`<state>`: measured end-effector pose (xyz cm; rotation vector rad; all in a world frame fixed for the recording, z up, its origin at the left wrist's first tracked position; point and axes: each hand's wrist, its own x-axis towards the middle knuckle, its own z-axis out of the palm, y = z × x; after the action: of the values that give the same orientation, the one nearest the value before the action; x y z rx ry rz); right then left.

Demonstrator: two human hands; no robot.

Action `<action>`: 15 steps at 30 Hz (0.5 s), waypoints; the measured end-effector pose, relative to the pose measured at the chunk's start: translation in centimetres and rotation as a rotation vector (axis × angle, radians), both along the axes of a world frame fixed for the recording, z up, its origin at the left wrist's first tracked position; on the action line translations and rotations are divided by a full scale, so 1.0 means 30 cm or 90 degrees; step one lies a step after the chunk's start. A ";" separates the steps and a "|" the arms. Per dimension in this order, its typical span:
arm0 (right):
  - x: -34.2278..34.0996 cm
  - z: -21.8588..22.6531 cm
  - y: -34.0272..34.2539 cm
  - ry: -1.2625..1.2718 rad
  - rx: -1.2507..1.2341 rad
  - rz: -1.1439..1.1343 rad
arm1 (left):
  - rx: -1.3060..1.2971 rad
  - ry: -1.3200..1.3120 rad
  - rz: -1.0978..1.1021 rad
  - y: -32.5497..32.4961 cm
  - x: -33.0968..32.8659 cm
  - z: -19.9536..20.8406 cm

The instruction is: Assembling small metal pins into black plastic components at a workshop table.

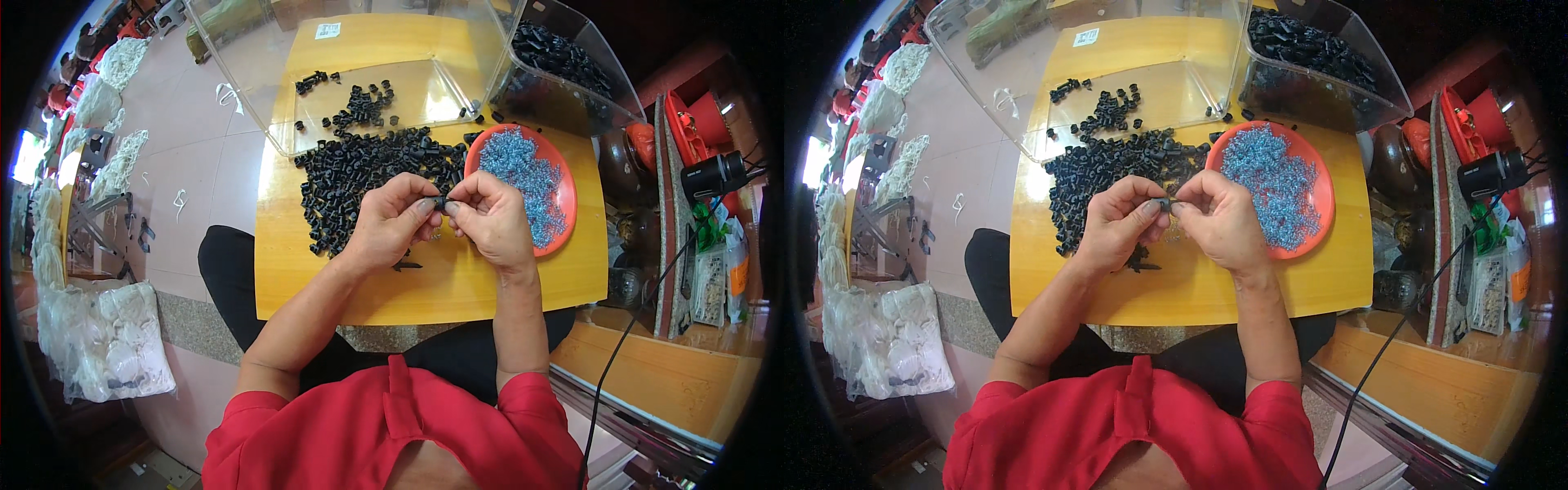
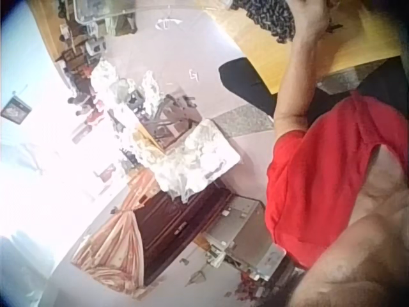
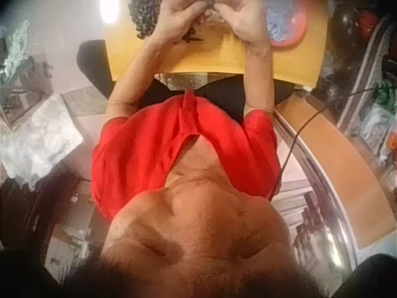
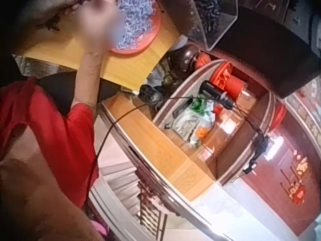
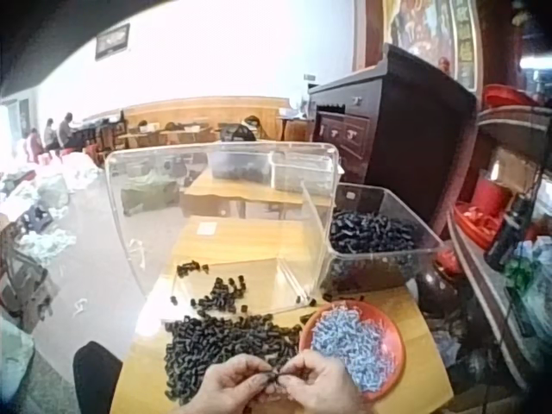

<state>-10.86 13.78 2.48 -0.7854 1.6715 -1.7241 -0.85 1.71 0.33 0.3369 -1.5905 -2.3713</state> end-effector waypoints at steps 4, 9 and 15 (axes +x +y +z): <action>-0.011 0.010 0.008 -0.026 -0.012 0.023 | -0.016 -0.018 -0.023 0.000 0.006 0.019; -0.008 0.001 0.009 -0.037 -0.074 0.064 | -0.043 0.020 -0.052 -0.008 0.012 0.012; -0.010 0.016 0.013 -0.001 -0.016 0.102 | -0.081 0.002 -0.095 -0.025 0.024 0.028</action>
<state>-11.14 14.17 2.96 -0.9031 1.5440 -1.6382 -0.12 0.95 1.17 0.1953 -1.8139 -2.3598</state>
